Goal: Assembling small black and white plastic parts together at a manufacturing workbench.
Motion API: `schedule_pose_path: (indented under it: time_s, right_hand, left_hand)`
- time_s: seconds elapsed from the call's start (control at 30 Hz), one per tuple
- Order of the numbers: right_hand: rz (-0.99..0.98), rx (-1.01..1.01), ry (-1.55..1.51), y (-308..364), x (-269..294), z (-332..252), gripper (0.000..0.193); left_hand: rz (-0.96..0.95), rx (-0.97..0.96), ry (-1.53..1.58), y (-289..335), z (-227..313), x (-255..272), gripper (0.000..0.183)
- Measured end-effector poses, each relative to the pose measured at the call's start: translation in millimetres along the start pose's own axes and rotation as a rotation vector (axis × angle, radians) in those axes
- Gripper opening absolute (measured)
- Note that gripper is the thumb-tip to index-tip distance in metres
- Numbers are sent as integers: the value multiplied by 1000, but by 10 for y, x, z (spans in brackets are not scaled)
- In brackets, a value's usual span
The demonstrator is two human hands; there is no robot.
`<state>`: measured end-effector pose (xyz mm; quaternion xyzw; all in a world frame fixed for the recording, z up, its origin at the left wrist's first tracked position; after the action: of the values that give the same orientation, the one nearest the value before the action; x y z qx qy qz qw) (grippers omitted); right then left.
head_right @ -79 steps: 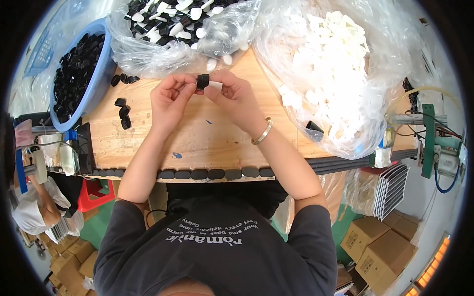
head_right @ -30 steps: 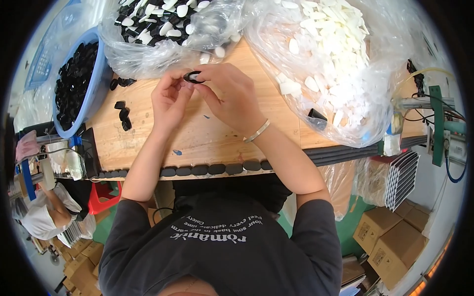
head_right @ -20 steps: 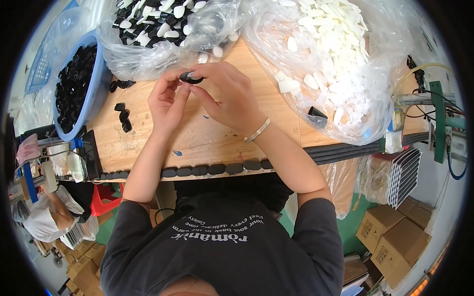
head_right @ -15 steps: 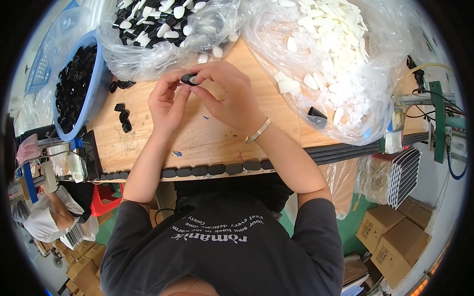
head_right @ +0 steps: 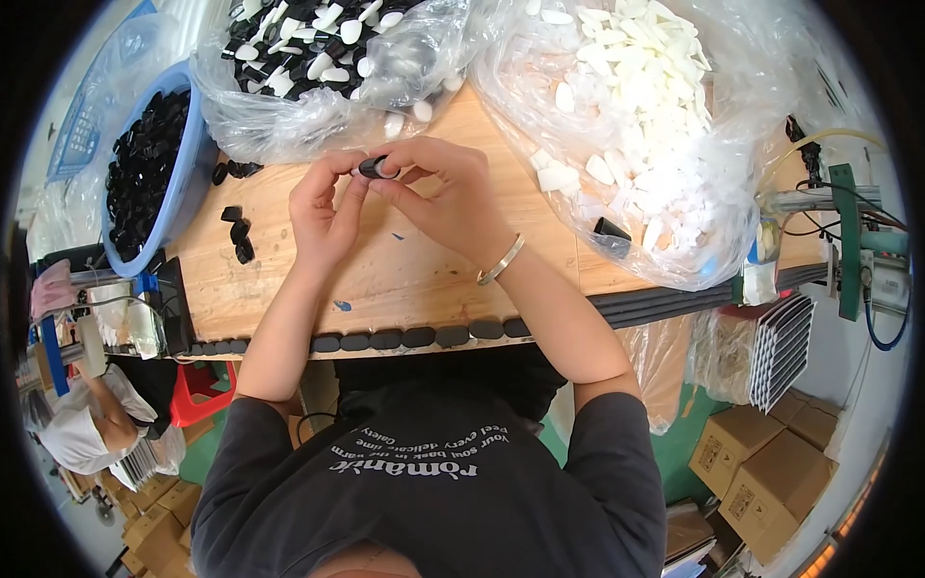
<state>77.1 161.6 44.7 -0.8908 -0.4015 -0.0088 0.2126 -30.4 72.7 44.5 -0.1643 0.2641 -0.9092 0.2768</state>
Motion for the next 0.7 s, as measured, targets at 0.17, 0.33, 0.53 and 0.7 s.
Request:
schedule_pose_path:
  time_s: [0.17,0.33,0.53,0.7]
  right_hand:
    - [49,-56,4,16,-7,59,17]
    - [50,68,76,-1,19,-62,19]
    - [-4,77,206,-11,22,-84,15]
    - [8,136,274,-1,-6,-94,15]
  left_hand:
    - [0,108,36,6,-116,37,10]
    - [-76,97,26,-9,-99,18,11]
    - [-199,-118,-310,-94,179,-40,15]
    - [-271,-182,-372,-101,248,-86,16]
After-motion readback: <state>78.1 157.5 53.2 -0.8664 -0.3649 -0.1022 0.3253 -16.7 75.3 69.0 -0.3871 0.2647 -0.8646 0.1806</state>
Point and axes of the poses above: each hand's wrist, its own y-axis away from the middle knuckle, its own x-axis out of the back of the hand, z = x × y, the point moved 9 cm from there along -y, towards the middle knuckle, and after that the axes turned 7 degrees about y, right-handed, at the moved point
